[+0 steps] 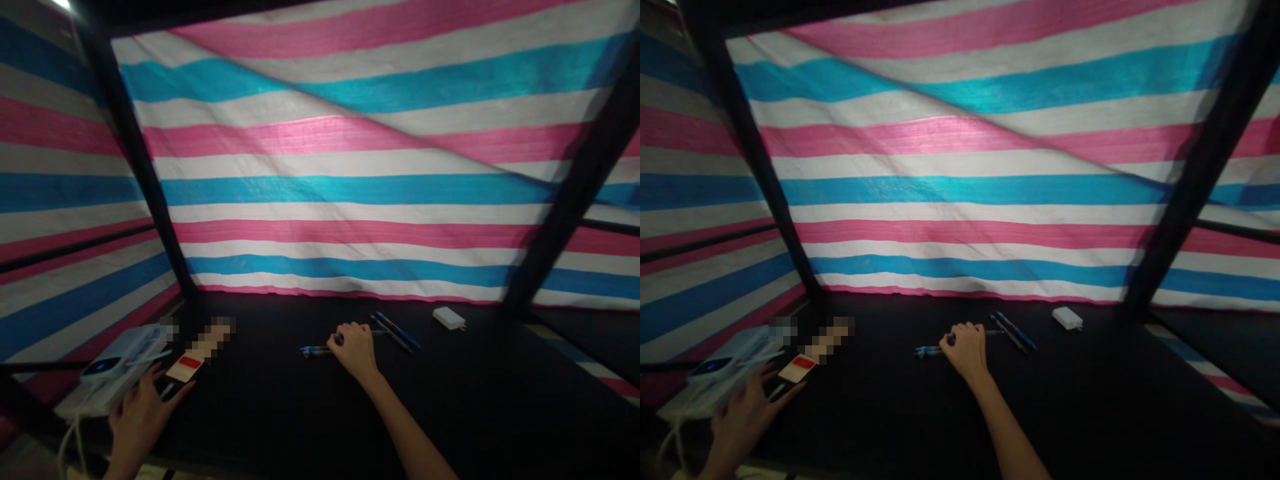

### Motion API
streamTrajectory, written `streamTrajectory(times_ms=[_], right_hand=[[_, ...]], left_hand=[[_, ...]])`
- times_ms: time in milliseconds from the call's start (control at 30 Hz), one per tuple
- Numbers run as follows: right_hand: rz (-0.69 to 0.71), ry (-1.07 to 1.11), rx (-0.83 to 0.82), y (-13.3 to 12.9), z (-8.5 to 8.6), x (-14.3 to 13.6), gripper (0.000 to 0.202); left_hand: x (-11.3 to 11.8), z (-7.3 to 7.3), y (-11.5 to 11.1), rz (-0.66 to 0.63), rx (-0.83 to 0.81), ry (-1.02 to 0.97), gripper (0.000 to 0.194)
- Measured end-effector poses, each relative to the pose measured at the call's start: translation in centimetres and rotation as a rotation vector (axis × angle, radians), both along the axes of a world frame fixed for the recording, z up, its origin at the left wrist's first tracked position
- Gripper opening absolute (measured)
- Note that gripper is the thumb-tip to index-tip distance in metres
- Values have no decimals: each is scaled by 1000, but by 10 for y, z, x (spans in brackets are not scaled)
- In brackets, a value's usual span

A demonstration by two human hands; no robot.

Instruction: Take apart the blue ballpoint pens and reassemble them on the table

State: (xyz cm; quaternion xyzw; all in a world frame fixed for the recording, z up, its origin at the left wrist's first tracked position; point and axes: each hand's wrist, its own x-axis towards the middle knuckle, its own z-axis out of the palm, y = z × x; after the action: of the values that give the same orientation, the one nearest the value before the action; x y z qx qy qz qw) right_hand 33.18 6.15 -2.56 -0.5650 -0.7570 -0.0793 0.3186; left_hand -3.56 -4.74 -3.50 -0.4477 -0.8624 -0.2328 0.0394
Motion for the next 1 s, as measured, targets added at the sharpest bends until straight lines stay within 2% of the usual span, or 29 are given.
streamTrajectory(times_ms=[100,167,200,300,367,433,500,567,667,733,800,867,1000], right_hand=[[31,1,-30,2,-3,-4,22],[118,5,-77,3,-6,-7,26],[178,5,-114,2,-8,-9,28],[351,20,-229,1,-12,-11,33],[416,70,-250,1,-11,-10,32],[405,139,-212,5,-7,-4,31],[287,173,-132,11,-3,10,31],[66,119,-68,17,-1,29,27],[-389,-14,-61,20,-6,62,21],[-599,-73,-126,19,-12,79,19],[-675,-109,-198,16,-16,89,15],[-667,-150,-226,13,-17,92,9],[-600,-233,-131,15,-10,86,10]], left_hand=[[24,-5,-6,38,82,74,67],[50,-11,-8,-3,158,81,58],[64,-13,-7,-69,195,84,54],[110,-10,5,-378,290,103,38],[135,-1,24,-562,316,84,30],[154,9,52,-713,322,64,24],[165,16,84,-842,333,33,21],[169,16,116,-920,338,11,18],[167,4,149,-975,351,-27,19],[164,-5,158,-991,357,-40,20],[161,-10,158,-1014,354,-23,21],[160,-11,155,-1034,340,10,21],[166,-4,150,-1087,295,118,21]])
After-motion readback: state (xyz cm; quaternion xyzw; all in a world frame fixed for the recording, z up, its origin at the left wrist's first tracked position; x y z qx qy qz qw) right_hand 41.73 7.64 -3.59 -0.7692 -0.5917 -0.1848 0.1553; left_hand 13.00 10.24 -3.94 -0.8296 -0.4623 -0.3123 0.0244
